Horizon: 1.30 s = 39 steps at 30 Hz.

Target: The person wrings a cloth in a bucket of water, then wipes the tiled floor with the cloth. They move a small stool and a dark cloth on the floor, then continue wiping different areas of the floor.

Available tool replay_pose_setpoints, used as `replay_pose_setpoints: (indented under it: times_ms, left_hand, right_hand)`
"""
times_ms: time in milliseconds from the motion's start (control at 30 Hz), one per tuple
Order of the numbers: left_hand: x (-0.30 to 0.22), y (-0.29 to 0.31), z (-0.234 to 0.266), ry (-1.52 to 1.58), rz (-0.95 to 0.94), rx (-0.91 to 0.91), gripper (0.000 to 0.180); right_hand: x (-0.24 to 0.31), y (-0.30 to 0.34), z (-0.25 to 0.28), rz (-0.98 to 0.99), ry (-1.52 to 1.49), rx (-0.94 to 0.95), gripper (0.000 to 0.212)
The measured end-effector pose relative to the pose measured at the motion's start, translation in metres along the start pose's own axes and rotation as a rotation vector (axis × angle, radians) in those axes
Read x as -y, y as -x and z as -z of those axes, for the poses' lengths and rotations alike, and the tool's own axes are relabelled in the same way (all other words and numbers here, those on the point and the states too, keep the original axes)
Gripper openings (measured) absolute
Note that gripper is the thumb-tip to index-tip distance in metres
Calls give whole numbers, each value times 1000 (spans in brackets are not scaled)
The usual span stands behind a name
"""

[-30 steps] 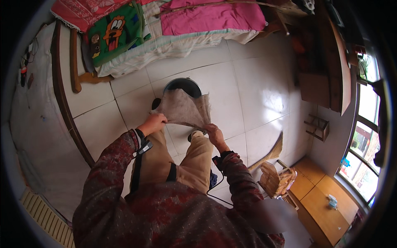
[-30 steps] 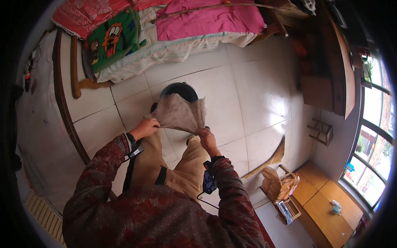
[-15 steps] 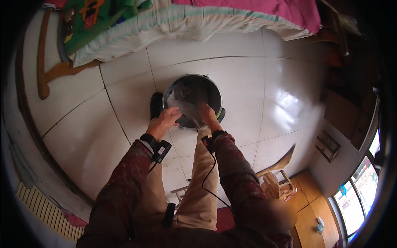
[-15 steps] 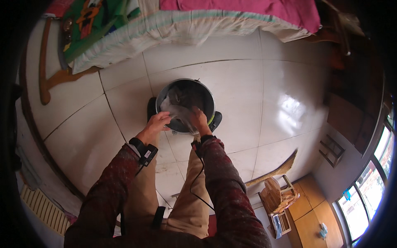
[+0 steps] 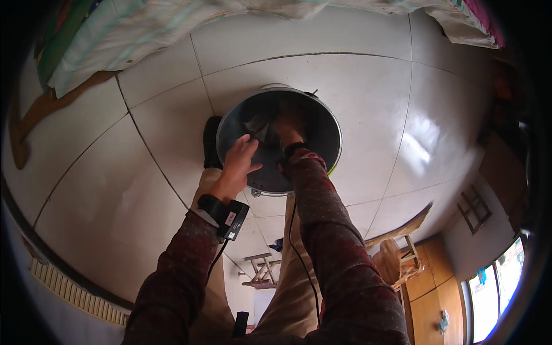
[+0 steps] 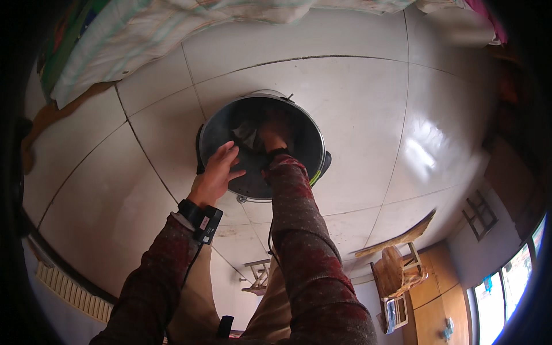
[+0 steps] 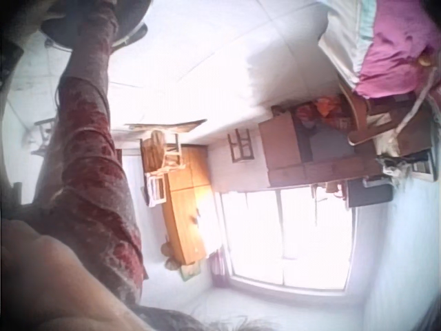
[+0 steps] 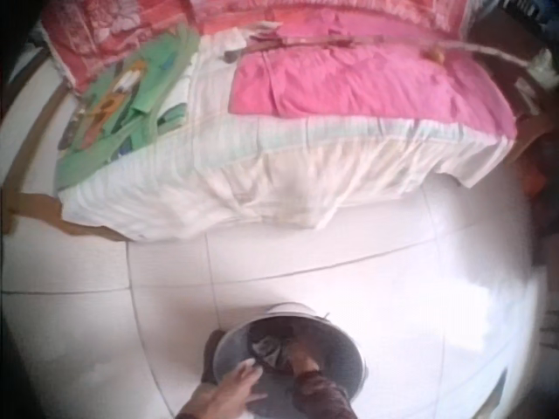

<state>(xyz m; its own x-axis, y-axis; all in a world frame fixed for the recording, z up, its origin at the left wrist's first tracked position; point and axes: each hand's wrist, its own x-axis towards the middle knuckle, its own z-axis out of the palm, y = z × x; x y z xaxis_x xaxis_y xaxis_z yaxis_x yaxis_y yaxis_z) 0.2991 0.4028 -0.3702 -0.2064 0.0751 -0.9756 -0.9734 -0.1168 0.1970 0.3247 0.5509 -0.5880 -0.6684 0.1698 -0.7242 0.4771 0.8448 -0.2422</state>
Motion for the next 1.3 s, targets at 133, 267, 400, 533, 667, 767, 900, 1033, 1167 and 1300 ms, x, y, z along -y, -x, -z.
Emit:
replay_pose_setpoints:
  times_ms: [133, 267, 400, 533, 667, 767, 900, 1033, 1167, 1300]
  left_hand:
    - [-6, -7, -12, 82, 107, -88, 74]
    - [-9, -14, -18, 263, 194, -140, 70]
    - [-1, -20, -8, 461, 85, 405, 52]
    - [24, -21, -15, 517, 5, 185, 31]
    - [35, -29, -31, 326, -96, 82, 40]
    - [18, -39, -15, 304, -73, 149, 44]
    - [2, -46, 1, 59, 90, -189, 68]
    - [-2, -55, -7, 133, 99, -136, 68]
    - [-10, -51, 7, 261, -10, 223, 51]
    - [6, -29, 11, 367, 30, 285, 28]
  right_hand:
    - [31, 18, 25, 409, -325, -273, 37]
    - [53, 125, 101, 185, -896, -82, 25]
    - [73, 196, 154, 24, -974, -7, 27]
    - [81, 168, 143, 13, -716, -158, 38]
    - [48, 98, 105, -230, -521, -253, 47]
    - [23, 73, 68, -282, -479, -299, 45]
    - [6, 40, 26, -225, -469, -705, 38]
    - [20, 60, 37, 255, -606, -226, 27]
    - [62, 153, 99, 50, -1650, 189, 20]
    - [95, 182, 125, -53, -932, -92, 37]
